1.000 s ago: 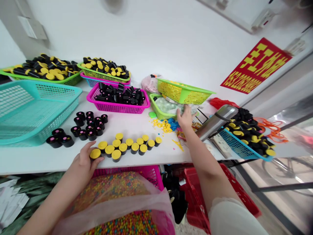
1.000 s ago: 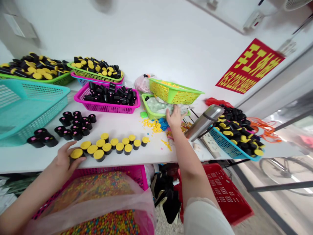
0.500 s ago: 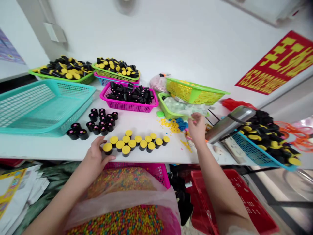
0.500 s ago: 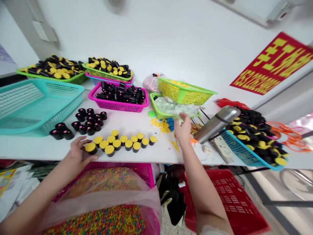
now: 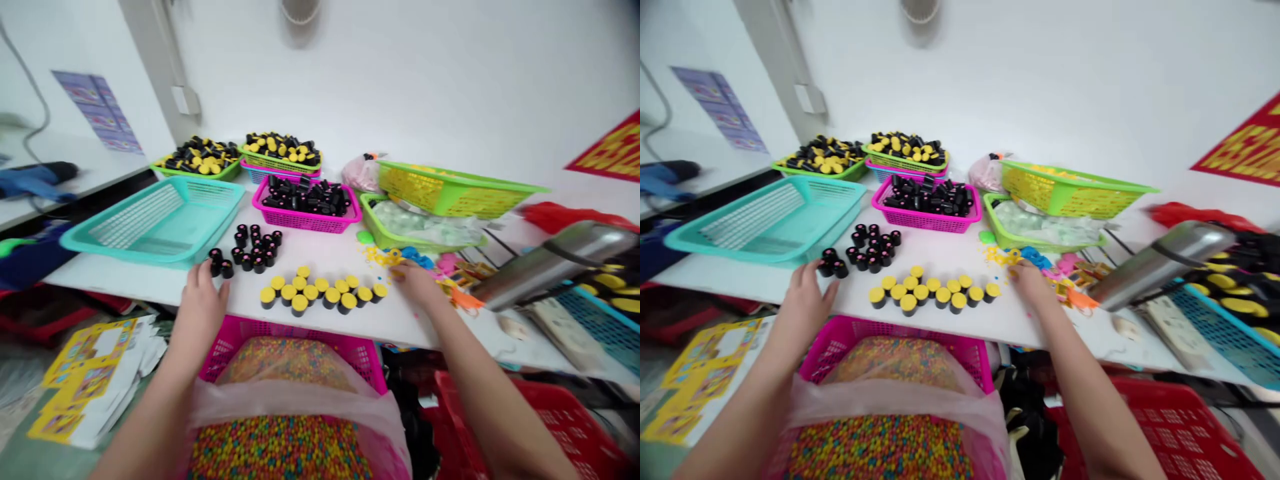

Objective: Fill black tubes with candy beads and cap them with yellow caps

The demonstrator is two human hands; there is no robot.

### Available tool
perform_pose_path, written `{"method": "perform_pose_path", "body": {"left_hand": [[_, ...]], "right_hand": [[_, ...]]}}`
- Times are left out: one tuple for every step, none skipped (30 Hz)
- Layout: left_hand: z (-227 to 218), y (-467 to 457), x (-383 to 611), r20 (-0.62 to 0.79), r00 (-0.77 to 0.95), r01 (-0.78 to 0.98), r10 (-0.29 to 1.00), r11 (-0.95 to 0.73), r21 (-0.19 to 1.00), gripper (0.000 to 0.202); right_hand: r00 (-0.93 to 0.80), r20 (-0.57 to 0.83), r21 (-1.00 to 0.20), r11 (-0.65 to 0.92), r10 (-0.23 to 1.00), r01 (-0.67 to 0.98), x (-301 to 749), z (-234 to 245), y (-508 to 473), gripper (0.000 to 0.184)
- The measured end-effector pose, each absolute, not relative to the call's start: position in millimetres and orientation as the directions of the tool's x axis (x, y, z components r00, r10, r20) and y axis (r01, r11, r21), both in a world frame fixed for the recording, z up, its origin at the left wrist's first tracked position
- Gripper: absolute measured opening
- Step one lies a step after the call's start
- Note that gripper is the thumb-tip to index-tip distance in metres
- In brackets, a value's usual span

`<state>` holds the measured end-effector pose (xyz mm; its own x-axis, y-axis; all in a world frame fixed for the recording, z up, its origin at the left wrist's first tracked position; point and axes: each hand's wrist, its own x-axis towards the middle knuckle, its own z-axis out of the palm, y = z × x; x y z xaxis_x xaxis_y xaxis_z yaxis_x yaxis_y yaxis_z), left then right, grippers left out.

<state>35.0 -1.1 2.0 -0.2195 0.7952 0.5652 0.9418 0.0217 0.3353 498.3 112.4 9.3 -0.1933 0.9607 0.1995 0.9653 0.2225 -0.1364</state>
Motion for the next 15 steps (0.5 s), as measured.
{"method": "perform_pose_path", "body": {"left_hand": [[3.1,-0.3,35.9,0.552,-0.228,0.948,0.802,0.053,0.315,0.054],[4.1,0.7,36.7,0.532,-0.242,0.950,0.812,0.087,0.299,0.055],[4.9,2.0,37.4,0.507,-0.261,0.950,0.821,0.125,0.287,0.056],[5.4,3.6,37.8,0.478,-0.283,0.947,0.832,0.161,0.279,0.056],[5.7,5.5,38.1,0.454,-0.309,0.941,0.836,0.198,0.275,0.057],[5.7,7.3,38.2,0.437,-0.335,0.934,0.834,0.233,0.272,0.057],[5.4,9.2,38.1,0.431,-0.357,0.928,0.829,0.261,0.266,0.058],[4.9,11.0,37.7,0.432,-0.373,0.923,0.821,0.282,0.261,0.060],[4.2,12.8,37.1,0.433,-0.387,0.918,0.814,0.298,0.262,0.062],[3.5,14.6,36.2,0.424,-0.403,0.911,0.811,0.311,0.271,0.065],[2.7,16.5,34.8,0.403,-0.415,0.904,0.816,0.319,0.284,0.066],[1.9,18.6,33.1,0.373,-0.421,0.898,0.827,0.324,0.297,0.064],[1.3,20.8,30.9,0.341,-0.422,0.895,0.840,0.325,0.307,0.059],[0.9,23.0,28.5,0.313,-0.419,0.893,0.852,0.323,0.314,0.053],[1.0,24.8,25.8,0.293,-0.414,0.892,0.862,0.320,0.318,0.047]], "right_hand": [[-0.203,0.203,-0.139,0.234,0.958,0.962,499.1,9.5,112.9,0.025],[-0.211,0.210,-0.143,0.243,0.955,0.959,499.8,10.1,113.4,0.024],[-0.215,0.226,-0.148,0.252,0.950,0.956,500.5,10.7,113.9,0.022],[-0.208,0.251,-0.152,0.251,0.945,0.956,501.5,11.3,114.6,0.021],[-0.188,0.287,-0.152,0.238,0.939,0.959,502.8,11.7,115.3,0.021],[-0.156,0.328,-0.152,0.215,0.932,0.965,504.0,12.0,116.1,0.022],[-0.116,0.370,-0.151,0.183,0.922,0.971,505.2,12.5,116.6,0.024],[-0.074,0.418,-0.149,0.148,0.905,0.978,505.8,13.2,116.7,0.025],[-0.037,0.475,-0.145,0.120,0.879,0.982,505.7,14.6,116.1,0.024],[-0.020,0.536,-0.135,0.110,0.844,0.985,504.2,16.9,114.5,0.023],[-0.026,0.598,-0.121,0.122,0.801,0.985,501.1,20.4,111.7,0.021],[-0.049,0.657,-0.104,0.154,0.752,0.983,495.9,25.3,107.2,0.019],[-0.072,0.713,-0.091,0.194,0.697,0.977,488.5,31.7,100.9,0.017],[-0.089,0.758,-0.088,0.236,0.646,0.968,478.9,39.4,92.6,0.016],[-0.084,0.793,-0.103,0.269,0.603,0.958,467.4,48.1,82.3,0.016]]}}
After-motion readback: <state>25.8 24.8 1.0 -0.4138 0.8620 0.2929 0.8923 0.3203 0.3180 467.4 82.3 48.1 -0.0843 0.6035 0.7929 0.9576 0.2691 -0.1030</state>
